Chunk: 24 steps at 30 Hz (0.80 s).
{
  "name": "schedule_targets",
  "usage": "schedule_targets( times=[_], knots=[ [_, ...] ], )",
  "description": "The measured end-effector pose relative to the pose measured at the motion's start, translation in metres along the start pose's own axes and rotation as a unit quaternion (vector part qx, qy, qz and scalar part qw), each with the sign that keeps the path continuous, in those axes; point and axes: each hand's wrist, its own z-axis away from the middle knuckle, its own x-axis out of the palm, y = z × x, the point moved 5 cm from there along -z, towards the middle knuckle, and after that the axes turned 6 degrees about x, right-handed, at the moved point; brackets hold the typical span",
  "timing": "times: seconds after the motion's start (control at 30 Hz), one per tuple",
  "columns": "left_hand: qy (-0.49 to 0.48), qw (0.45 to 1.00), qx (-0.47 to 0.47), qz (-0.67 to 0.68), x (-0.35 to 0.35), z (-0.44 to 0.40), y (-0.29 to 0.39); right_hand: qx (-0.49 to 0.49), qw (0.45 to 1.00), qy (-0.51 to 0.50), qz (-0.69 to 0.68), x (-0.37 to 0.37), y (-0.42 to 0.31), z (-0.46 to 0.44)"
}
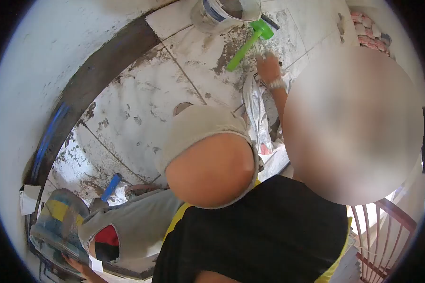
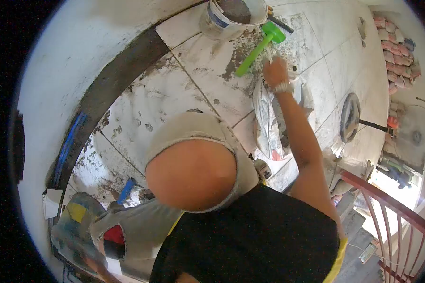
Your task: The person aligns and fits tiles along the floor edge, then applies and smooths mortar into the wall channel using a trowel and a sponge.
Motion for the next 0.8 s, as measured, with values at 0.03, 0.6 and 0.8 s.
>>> schedule_targets(
  times=[0.03,0.6,0.8],
  knots=[
    [0.006,1.000,0.003,0.002,0.001,0.001,-0.006,-0.036,0.999,0.016,0.033,-0.007,0.003,0.029],
    [0.061,0.914,0.081,-0.394,-0.003,0.001,0.091,0.144,0.970,-0.193,-0.048,0.007,-0.091,0.093],
    [-0.140,0.973,0.109,-0.144,-0.132,0.064,0.215,-0.033,0.944,-0.304,0.122,-0.139,-0.083,0.042]
  ],
)
